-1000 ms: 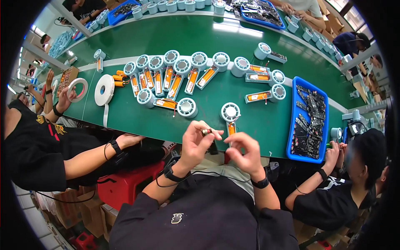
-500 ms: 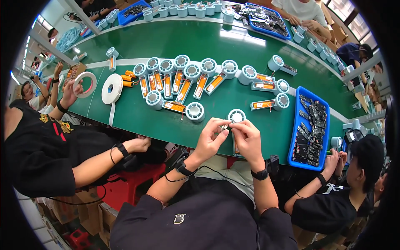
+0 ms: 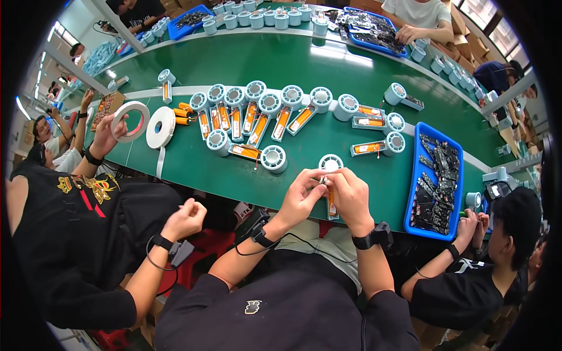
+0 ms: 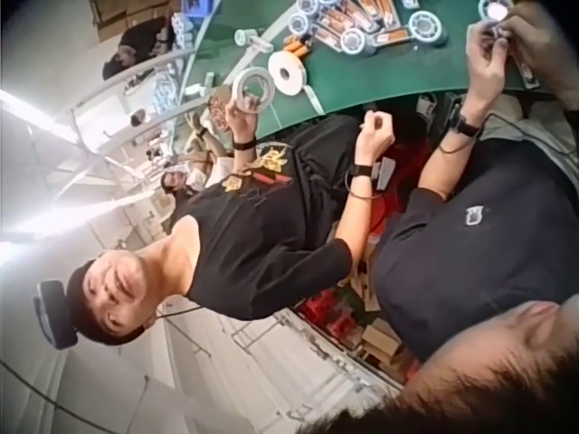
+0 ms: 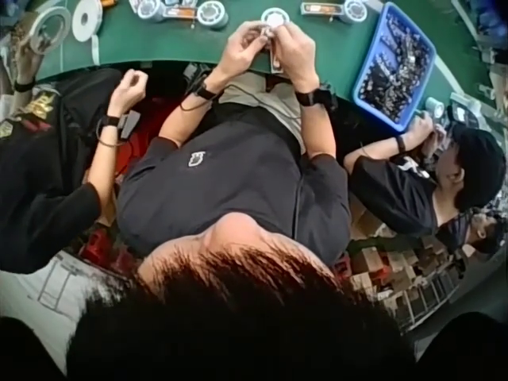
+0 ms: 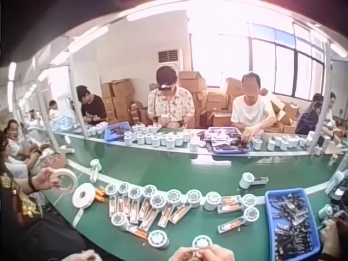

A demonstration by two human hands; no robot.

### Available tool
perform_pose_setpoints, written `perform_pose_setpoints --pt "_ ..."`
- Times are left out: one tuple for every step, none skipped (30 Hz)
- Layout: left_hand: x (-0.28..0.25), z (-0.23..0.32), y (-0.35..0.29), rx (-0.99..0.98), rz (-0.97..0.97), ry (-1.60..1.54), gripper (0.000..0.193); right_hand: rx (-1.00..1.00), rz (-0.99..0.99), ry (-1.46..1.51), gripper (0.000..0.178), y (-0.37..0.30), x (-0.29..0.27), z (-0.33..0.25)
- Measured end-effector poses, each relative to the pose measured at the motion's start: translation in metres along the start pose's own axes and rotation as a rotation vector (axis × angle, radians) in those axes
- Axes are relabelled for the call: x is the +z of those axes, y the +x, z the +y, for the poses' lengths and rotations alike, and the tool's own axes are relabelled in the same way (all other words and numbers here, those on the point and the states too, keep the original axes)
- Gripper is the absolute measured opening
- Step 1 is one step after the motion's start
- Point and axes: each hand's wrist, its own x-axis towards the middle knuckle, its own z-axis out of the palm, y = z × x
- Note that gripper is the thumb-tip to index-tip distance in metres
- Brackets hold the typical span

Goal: Assemble electronic components by attaching wires and small parts to circular plastic housings on a production line.

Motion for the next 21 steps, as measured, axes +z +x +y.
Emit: perform_pose_setpoints --pt "-0.0002 -0.0002 0.0003 -0.016 -0.017 -0.006 0.033 -0.001 0.002 0.002 0.01 -0.0005 0.0001 0.0015" --pt "-0.0005 -0.0002 0.0006 -0.031 -0.033 -0.011 0.032 -0.02 0.013 0.0 0.011 -0.0014 0.0005 0.0033" --pt "-0.0007 -0.0002 0.0006 -0.047 -0.049 -0.017 0.032 -0.04 0.024 -0.001 0.011 -0.0019 0.0008 0.0048" --pt "-0.0007 -0.0005 0.0007 -0.047 -0.049 -0.015 0.032 -0.06 0.035 -0.003 0.012 -0.0026 0.0009 0.0061" --pt "-0.0008 -0.0008 0.0011 -0.067 -0.05 -0.039 0.031 -0.06 0.037 -0.001 0.012 -0.0026 0.0005 0.007" --pt "-0.0003 0.0008 0.0015 -0.088 -0.05 -0.062 0.03 -0.069 0.04 -0.005 0.012 -0.0023 0.0005 0.0077" --pt "0.0001 0.0017 0.0014 -0.109 -0.05 -0.086 0.029 -0.079 0.044 -0.01 0.012 -0.002 0.0004 0.0082" --pt "0.0006 0.002 0.0009 -0.109 -0.049 -0.085 0.029 -0.088 0.048 -0.015 0.012 -0.002 0.0003 0.0086" --pt "0.0012 0.002 0.0005 -0.119 -0.045 -0.083 0.029 -0.088 0.049 -0.014 0.012 -0.0022 -0.0001 0.0085" --pt "0.0018 0.002 0.0001 -0.128 -0.041 -0.082 0.029 -0.093 0.045 -0.019 0.012 -0.0021 -0.001 0.0083" --pt "0.0025 0.002 0.0001 -0.137 -0.037 -0.081 0.029 -0.099 0.041 -0.025 0.012 -0.0019 -0.0024 0.0081" --pt "0.0025 0.0019 0.0003 -0.137 -0.038 -0.081 0.029 -0.105 0.037 -0.032 0.012 -0.0018 -0.0033 0.0081" --pt "0.0018 0.0016 0.0007 -0.139 -0.046 -0.084 0.029 -0.106 0.038 -0.032 0.012 -0.0021 -0.0034 0.0082" --pt "0.0011 0.0014 0.0012 -0.141 -0.053 -0.086 0.029 -0.098 0.042 -0.031 0.012 -0.0027 -0.0031 0.0083" --pt "0.0007 0.0015 0.0017 -0.143 -0.06 -0.089 0.029 -0.091 0.047 -0.029 0.012 -0.0033 -0.0027 0.0082" --pt "0.0012 0.0021 0.0019 -0.142 -0.06 -0.088 0.029 -0.085 0.051 -0.027 0.012 -0.0038 -0.0025 0.008" --pt "0.0021 0.0031 0.0021 -0.151 -0.054 -0.089 0.029 -0.087 0.052 -0.026 0.012 -0.0041 -0.0027 0.0077" --pt "0.0032 0.0041 0.0024 -0.16 -0.047 -0.089 0.029 -0.083 0.048 -0.04 0.011 -0.0043 -0.0032 0.0075" --pt "0.0037 0.0047 0.0027 -0.169 -0.041 -0.089 0.029 -0.079 0.044 -0.054 0.011 -0.0043 -0.0038 0.0073" --pt "0.0038 0.0047 0.0028 -0.166 -0.04 -0.088 0.029 -0.075 0.041 -0.067 0.011 -0.004 -0.0041 0.0072" --pt "0.0038 0.0043 0.0022 -0.165 -0.042 -0.091 0.028 -0.078 0.042 -0.066 0.011 -0.0038 -0.0041 0.0068"
